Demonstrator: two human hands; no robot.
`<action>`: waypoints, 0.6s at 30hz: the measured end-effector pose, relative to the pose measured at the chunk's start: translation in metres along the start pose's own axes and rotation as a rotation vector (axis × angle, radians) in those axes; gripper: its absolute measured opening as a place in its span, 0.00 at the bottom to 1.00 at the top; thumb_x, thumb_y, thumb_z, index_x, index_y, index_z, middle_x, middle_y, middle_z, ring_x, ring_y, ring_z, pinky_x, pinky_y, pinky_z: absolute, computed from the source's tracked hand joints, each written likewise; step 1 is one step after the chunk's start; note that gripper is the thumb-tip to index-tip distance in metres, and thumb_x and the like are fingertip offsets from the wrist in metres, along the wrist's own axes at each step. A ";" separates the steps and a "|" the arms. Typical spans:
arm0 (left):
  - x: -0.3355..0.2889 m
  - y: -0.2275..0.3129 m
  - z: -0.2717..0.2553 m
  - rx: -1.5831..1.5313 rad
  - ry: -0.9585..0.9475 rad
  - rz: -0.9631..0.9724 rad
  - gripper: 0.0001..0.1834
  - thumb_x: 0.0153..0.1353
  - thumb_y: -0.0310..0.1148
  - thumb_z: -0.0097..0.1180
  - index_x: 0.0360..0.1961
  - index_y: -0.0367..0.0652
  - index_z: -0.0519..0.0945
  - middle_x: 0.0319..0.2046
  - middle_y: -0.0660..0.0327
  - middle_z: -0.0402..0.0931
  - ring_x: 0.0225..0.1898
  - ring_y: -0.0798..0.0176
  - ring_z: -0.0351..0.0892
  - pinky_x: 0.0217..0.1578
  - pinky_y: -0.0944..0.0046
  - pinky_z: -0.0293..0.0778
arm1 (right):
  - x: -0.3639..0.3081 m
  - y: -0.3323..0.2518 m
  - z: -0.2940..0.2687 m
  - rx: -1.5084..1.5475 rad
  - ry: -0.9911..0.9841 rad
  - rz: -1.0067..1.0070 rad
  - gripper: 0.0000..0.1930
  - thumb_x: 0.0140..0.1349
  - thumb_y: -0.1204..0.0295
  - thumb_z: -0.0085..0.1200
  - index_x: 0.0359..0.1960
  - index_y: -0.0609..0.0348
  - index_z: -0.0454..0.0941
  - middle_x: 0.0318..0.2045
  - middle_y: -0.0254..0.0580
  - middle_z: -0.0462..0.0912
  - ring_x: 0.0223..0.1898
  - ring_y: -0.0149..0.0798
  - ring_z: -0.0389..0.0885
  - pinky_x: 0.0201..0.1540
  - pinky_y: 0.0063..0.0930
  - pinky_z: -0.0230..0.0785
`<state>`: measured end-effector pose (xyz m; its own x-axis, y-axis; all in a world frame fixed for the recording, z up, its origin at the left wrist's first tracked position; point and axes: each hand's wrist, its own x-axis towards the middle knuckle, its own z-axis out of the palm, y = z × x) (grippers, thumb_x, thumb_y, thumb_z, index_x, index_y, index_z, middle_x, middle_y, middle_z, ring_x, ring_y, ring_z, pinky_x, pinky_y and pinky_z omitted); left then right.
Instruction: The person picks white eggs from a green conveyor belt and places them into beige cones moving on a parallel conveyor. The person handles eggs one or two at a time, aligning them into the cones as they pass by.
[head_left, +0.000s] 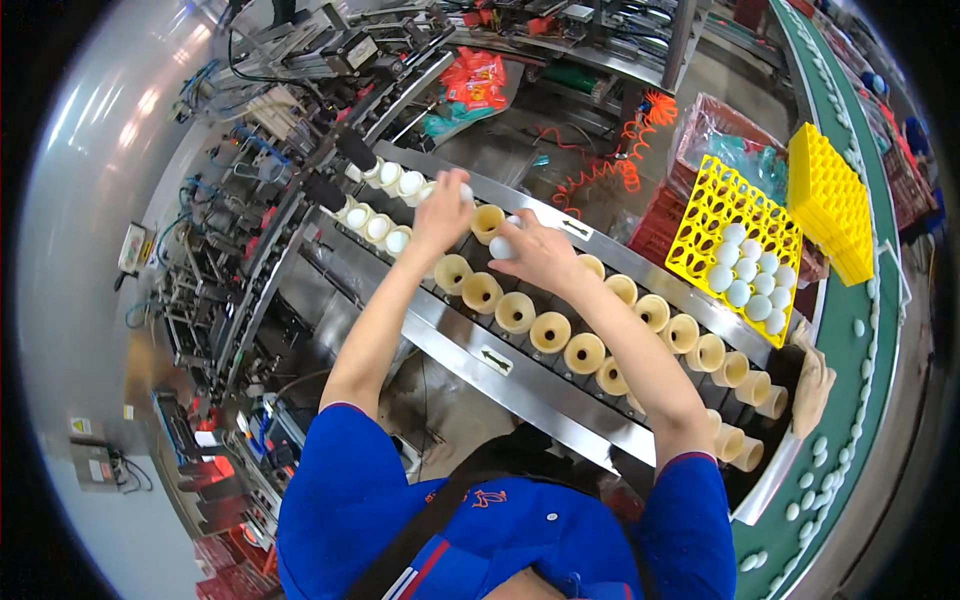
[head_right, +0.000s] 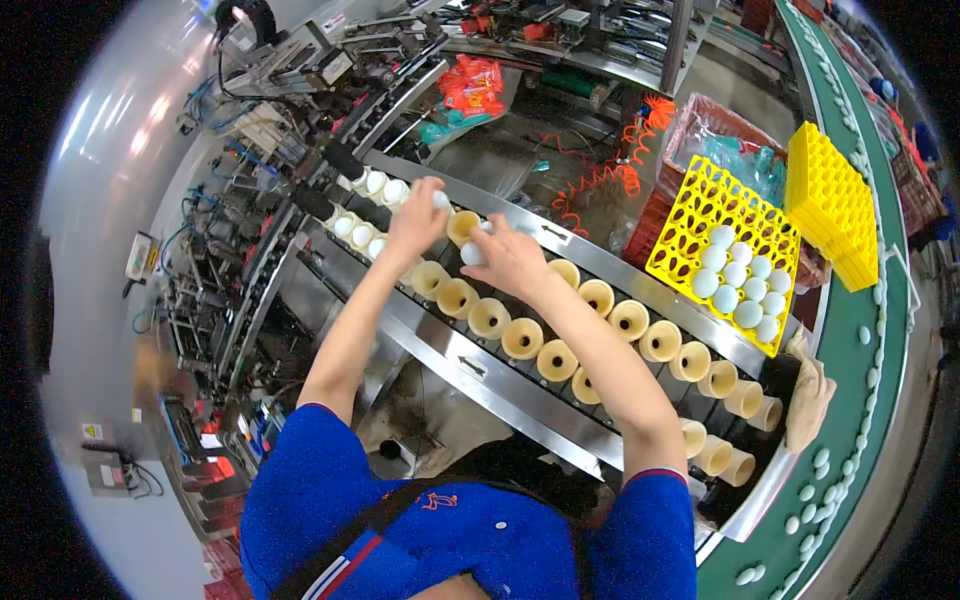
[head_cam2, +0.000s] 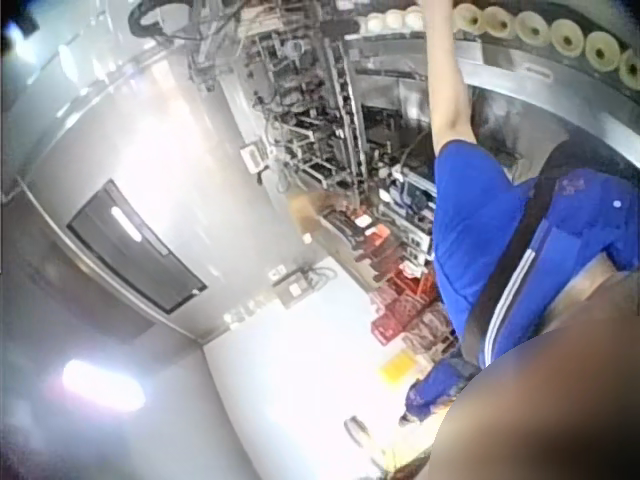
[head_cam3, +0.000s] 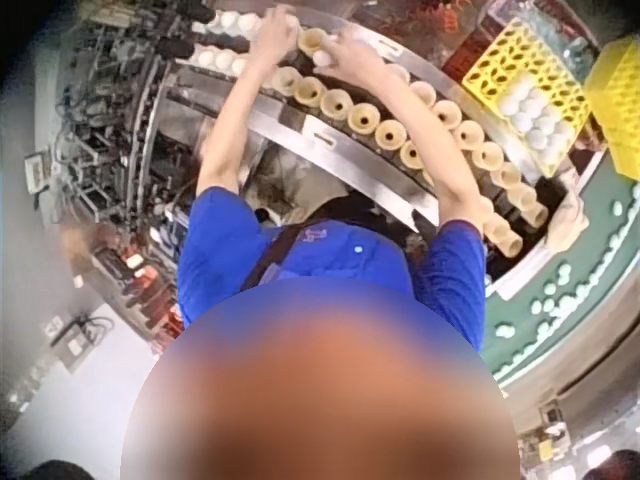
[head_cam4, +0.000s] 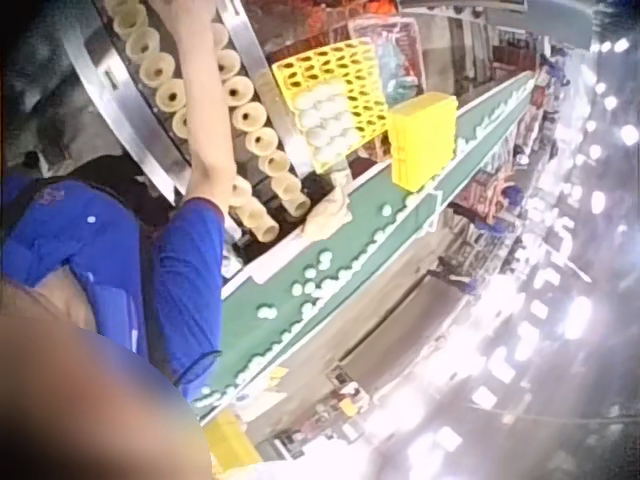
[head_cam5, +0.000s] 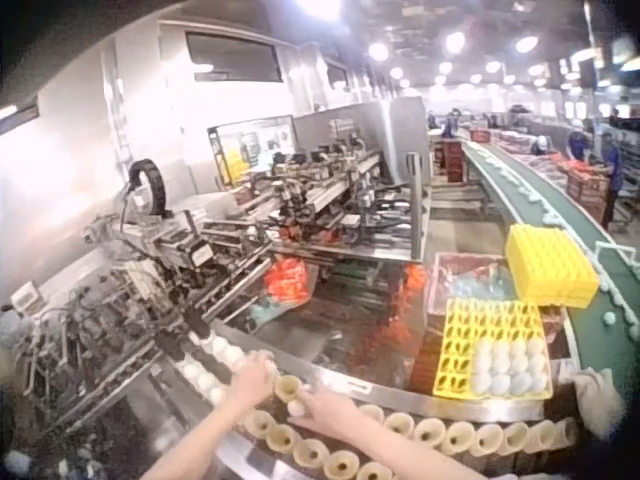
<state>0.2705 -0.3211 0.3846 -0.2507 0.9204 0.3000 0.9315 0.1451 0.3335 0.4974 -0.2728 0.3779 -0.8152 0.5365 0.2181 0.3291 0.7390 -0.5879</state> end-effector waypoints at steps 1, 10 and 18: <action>0.000 0.003 0.003 -0.041 -0.042 0.076 0.18 0.63 0.32 0.57 0.55 0.45 0.79 0.48 0.50 0.75 0.48 0.42 0.80 0.46 0.46 0.76 | -0.001 0.001 -0.001 0.056 -0.015 0.026 0.27 0.58 0.51 0.66 0.53 0.53 0.76 0.54 0.55 0.74 0.46 0.59 0.83 0.49 0.49 0.78; -0.017 0.027 0.011 -0.234 -0.051 0.174 0.12 0.69 0.29 0.52 0.50 0.41 0.82 0.44 0.54 0.79 0.49 0.46 0.80 0.48 0.52 0.75 | -0.039 0.007 -0.023 -0.139 0.031 0.355 0.21 0.58 0.59 0.65 0.50 0.54 0.80 0.51 0.50 0.75 0.43 0.53 0.85 0.45 0.46 0.79; -0.068 0.032 0.003 -0.026 0.286 0.286 0.08 0.57 0.25 0.65 0.38 0.43 0.84 0.35 0.58 0.77 0.40 0.49 0.74 0.43 0.53 0.72 | -0.072 0.025 -0.004 0.005 0.394 0.215 0.14 0.65 0.72 0.57 0.52 0.54 0.77 0.48 0.45 0.75 0.54 0.51 0.74 0.55 0.51 0.65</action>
<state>0.3186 -0.3780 0.3717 -0.0494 0.7835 0.6194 0.9682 -0.1146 0.2222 0.5661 -0.2914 0.3504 -0.4848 0.7924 0.3701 0.4680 0.5925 -0.6556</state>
